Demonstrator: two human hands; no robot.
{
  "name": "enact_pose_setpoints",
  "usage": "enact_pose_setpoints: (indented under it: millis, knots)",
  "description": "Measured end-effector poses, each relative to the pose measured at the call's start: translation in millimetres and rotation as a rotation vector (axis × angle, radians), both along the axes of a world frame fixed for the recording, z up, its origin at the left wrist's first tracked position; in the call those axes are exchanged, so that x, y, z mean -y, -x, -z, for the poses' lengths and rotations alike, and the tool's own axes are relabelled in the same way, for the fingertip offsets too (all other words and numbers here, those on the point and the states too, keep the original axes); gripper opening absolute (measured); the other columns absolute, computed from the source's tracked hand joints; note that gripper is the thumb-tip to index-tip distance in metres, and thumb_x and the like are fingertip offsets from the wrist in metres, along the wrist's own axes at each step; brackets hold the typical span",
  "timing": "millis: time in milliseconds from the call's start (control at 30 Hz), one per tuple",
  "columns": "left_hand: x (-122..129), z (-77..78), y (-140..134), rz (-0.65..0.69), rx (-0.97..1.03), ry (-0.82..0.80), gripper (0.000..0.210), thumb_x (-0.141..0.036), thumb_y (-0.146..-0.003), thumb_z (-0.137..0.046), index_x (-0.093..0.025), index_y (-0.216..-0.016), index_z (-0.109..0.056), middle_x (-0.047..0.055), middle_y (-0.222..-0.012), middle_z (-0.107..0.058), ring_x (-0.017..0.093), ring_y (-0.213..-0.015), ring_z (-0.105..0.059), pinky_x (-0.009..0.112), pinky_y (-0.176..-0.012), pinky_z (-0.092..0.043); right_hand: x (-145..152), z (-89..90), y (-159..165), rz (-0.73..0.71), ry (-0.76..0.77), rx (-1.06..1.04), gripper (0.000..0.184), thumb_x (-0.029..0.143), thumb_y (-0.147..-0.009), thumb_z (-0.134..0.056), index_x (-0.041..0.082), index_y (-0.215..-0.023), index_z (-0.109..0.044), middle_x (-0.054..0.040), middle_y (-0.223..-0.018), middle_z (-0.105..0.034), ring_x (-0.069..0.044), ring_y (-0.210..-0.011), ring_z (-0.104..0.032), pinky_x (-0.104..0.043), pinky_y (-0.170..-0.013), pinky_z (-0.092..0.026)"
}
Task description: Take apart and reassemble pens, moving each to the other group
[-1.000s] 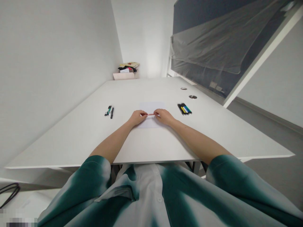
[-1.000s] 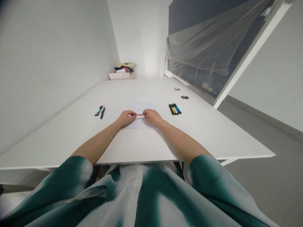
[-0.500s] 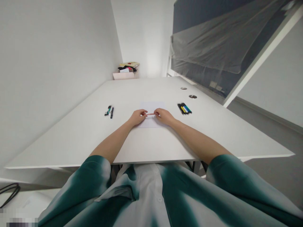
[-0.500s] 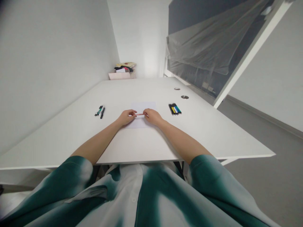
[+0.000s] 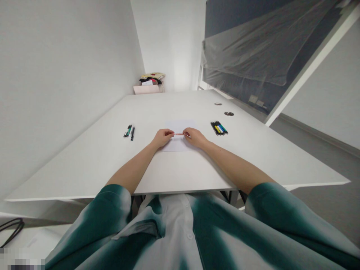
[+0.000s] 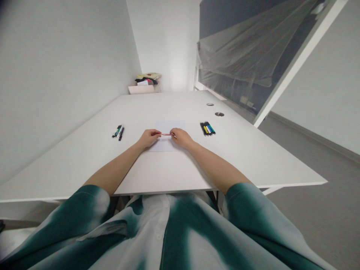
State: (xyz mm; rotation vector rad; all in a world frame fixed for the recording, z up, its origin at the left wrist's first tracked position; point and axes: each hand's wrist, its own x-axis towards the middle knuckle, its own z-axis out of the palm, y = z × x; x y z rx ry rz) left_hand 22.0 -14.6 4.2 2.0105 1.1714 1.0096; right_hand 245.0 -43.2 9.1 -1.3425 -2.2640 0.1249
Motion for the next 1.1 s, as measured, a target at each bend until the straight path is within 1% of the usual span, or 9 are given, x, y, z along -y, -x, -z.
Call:
enact_pose_setpoints:
  millis: [100,233,400,633,733,833,967,1100]
  knots:
    - [-0.9,1.3,0.0,0.014,0.054,0.026,0.02,-0.026,-0.074,-0.067,-0.014,-0.088,-0.073,0.008,-0.085,-0.076,0.019,-0.08,-0.067,0.034,-0.081,-0.052,-0.1,0.0,-0.2,0.001,-0.005,-0.002,0.026,0.01,-0.084,-0.052,0.016,-0.105,-0.066,-0.0094,-0.1,-0.07,-0.02,-0.088,-0.061,-0.029,-0.08,-0.043]
    - [-1.4,2.4,0.5,0.024,0.088,0.051,0.019,-0.024,-0.072,-0.069,-0.013,-0.086,-0.071,0.007,-0.081,-0.075,0.018,-0.075,-0.067,0.033,-0.077,-0.052,0.4,-0.5,0.1,0.013,-0.006,0.006,0.025,0.011,-0.085,-0.052,0.016,-0.104,-0.067,-0.0092,-0.099,-0.071,-0.02,-0.088,-0.061,-0.028,-0.079,-0.043]
    - [0.9,1.1,-0.9,0.059,0.063,0.04,0.015,-0.025,-0.073,-0.066,-0.013,-0.083,-0.07,0.006,-0.077,-0.073,0.018,-0.075,-0.066,0.032,-0.076,-0.051,3.1,-2.0,1.7,-0.007,-0.001,0.032,0.025,0.012,-0.086,-0.052,0.017,-0.104,-0.068,-0.0085,-0.1,-0.071,-0.02,-0.089,-0.062,-0.028,-0.078,-0.043]
    - [2.1,0.9,-2.6,0.035,0.021,-0.012,0.017,-0.028,-0.073,-0.065,-0.015,-0.081,-0.07,0.003,-0.074,-0.07,0.015,-0.068,-0.06,0.029,-0.069,-0.049,7.2,-5.1,2.4,-0.007,0.017,0.049,0.025,0.013,-0.089,-0.051,0.017,-0.106,-0.069,-0.0086,-0.103,-0.072,-0.02,-0.09,-0.063,-0.028,-0.079,-0.044]
    - [3.0,1.6,-3.3,0.037,0.021,-0.005,0.016,-0.029,-0.073,-0.065,-0.015,-0.081,-0.069,0.003,-0.075,-0.071,0.015,-0.069,-0.06,0.03,-0.071,-0.049,7.8,-5.0,2.5,-0.005,0.025,0.061,0.025,0.015,-0.092,-0.05,0.018,-0.108,-0.069,-0.0093,-0.105,-0.072,-0.02,-0.092,-0.064,-0.029,-0.08,-0.044]
    - [4.6,1.2,-4.0,0.034,0.028,0.0,0.016,-0.028,-0.074,-0.065,-0.015,-0.082,-0.069,0.004,-0.078,-0.071,0.016,-0.071,-0.062,0.031,-0.074,-0.05,8.4,-4.7,2.9,-0.014,0.02,0.074,0.026,0.018,-0.096,-0.047,0.018,-0.11,-0.069,-0.0098,-0.109,-0.072,-0.02,-0.098,-0.064,-0.029,-0.084,-0.044]
    - [5.6,0.2,-5.1,0.034,0.03,0.007,0.013,-0.026,-0.074,-0.065,-0.015,-0.081,-0.068,0.004,-0.08,-0.071,0.016,-0.074,-0.063,0.032,-0.076,-0.051,9.3,-4.4,3.4,-0.013,0.032,0.097,0.029,0.02,-0.098,-0.043,0.018,-0.11,-0.069,-0.0106,-0.113,-0.071,-0.021,-0.103,-0.064,-0.029,-0.086,-0.045]
    - [6.1,0.0,-7.0,0.042,0.015,0.016,0.01,-0.022,-0.074,-0.064,-0.015,-0.08,-0.068,0.005,-0.08,-0.072,0.017,-0.074,-0.064,0.033,-0.078,-0.052,9.3,-2.7,3.2,-0.005,0.06,0.098,0.029,0.022,-0.093,-0.053,0.018,-0.119,-0.064,-0.0101,-0.115,-0.071,-0.021,-0.101,-0.065,-0.029,-0.084,-0.046]
